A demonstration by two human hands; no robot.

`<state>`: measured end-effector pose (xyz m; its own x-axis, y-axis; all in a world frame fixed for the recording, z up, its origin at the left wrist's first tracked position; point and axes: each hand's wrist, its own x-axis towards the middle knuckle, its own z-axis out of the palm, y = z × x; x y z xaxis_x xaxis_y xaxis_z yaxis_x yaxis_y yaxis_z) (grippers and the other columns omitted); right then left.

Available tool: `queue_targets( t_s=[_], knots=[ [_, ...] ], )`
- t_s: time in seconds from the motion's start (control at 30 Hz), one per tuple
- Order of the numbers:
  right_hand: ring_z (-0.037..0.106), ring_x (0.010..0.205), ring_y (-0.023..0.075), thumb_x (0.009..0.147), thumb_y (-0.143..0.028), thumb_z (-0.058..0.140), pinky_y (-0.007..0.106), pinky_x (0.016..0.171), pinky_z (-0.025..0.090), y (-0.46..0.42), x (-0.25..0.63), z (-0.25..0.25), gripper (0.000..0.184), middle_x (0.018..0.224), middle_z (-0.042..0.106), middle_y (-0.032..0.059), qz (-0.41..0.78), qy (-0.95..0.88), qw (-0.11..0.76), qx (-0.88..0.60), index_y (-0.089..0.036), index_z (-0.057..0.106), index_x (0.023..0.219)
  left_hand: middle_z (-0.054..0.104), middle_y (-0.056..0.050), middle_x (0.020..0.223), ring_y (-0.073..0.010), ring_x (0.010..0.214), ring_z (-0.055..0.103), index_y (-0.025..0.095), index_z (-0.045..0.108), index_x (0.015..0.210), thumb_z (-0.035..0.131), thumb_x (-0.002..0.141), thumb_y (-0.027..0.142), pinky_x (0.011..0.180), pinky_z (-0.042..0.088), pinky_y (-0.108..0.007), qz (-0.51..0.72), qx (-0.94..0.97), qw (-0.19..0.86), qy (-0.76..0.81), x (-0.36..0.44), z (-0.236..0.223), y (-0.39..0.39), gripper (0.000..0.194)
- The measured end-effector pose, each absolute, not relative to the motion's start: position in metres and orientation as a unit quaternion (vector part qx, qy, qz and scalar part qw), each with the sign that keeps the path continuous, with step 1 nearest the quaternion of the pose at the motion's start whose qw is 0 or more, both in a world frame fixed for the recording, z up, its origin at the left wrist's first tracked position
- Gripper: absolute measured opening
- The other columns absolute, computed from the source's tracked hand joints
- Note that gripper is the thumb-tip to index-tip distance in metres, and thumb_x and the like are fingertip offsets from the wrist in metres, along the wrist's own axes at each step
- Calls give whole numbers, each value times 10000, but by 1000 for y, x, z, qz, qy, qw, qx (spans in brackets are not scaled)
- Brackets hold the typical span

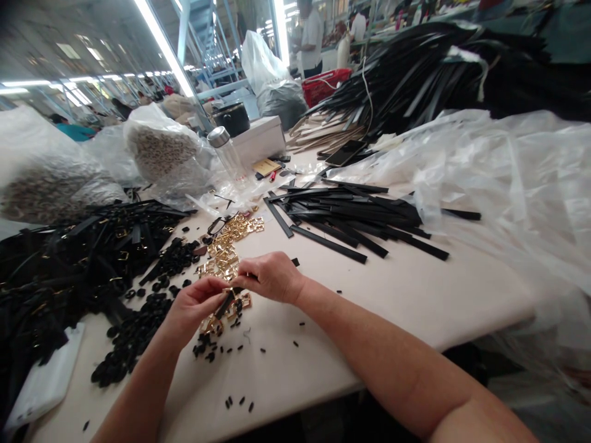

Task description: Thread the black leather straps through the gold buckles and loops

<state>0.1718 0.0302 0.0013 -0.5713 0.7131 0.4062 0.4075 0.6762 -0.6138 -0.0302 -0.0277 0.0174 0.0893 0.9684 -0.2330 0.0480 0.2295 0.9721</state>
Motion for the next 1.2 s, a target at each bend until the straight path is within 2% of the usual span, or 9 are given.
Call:
queue_targets(
  t_s=[0.17, 0.3, 0.37, 0.47, 0.63, 0.77, 0.9, 1.0, 1.2],
  knots=[
    [598, 697, 132, 946, -361, 553, 231, 650, 394, 33, 172, 0, 245, 783, 685, 32, 141, -831, 435, -317, -184, 653, 810, 666, 1, 616, -91, 534, 569, 143, 712, 760, 780, 698, 273, 511, 448, -176, 391, 520, 516, 558, -22, 12, -30, 159],
    [596, 724, 142, 929, -309, 552, 249, 696, 439, 31, 172, 6, 240, 803, 657, 52, 148, -800, 481, -327, -173, 620, 743, 686, 6, 639, -91, 542, 594, 159, 705, 770, 804, 663, 316, 548, 484, -183, 506, 407, 524, 551, -19, 10, -26, 214],
    [568, 636, 122, 895, -334, 611, 236, 631, 425, 29, 170, 5, 250, 729, 632, 24, 190, -817, 433, -330, -172, 622, 705, 697, 2, 662, -87, 550, 599, 158, 716, 783, 820, 647, 329, 562, 492, -182, 547, 369, 526, 537, -19, 9, -24, 242],
    [602, 655, 114, 847, -356, 688, 224, 637, 443, 25, 163, -4, 181, 789, 666, 11, 300, -819, 375, -314, -176, 680, 825, 725, -28, 731, -100, 598, 625, 145, 735, 811, 839, 634, 318, 588, 508, -191, 543, 362, 542, 529, -18, 6, -24, 269],
    [648, 837, 166, 818, -361, 707, 285, 775, 501, 22, 151, -11, 212, 928, 697, 46, 486, -693, 442, -297, -171, 714, 914, 722, -21, 705, -99, 566, 623, 145, 743, 791, 872, 589, 358, 563, 513, -193, 532, 353, 549, 539, -15, 3, -26, 321],
    [642, 836, 174, 828, -405, 665, 308, 783, 510, 20, 145, -11, 272, 907, 706, 45, 610, -594, 453, -263, -160, 731, 926, 720, -21, 696, -108, 575, 640, 153, 750, 799, 866, 593, 410, 589, 529, -209, 509, 366, 545, 557, -7, 3, -27, 349],
    [612, 727, 141, 836, -374, 638, 269, 704, 497, 20, 144, -12, 247, 777, 686, 13, 619, -575, 460, -273, -149, 732, 880, 705, -21, 655, -116, 582, 638, 151, 751, 783, 841, 623, 444, 578, 517, -206, 472, 424, 513, 579, -4, 5, -24, 345],
    [598, 677, 126, 840, -362, 621, 259, 674, 497, 24, 147, -12, 238, 713, 663, 7, 594, -565, 485, -303, -140, 701, 811, 732, -38, 735, -137, 625, 661, 159, 752, 853, 828, 640, 440, 612, 538, -236, 449, 456, 492, 590, -16, 12, -21, 361],
    [677, 673, 138, 852, -366, 593, 286, 675, 558, 31, 151, -14, 238, 763, 692, 45, 619, -541, 477, -310, -140, 633, 788, 736, -53, 826, -152, 679, 658, 157, 733, 866, 778, 699, 416, 666, 539, -272, 437, 526, 373, 627, -58, 29, -17, 311]
  ],
)
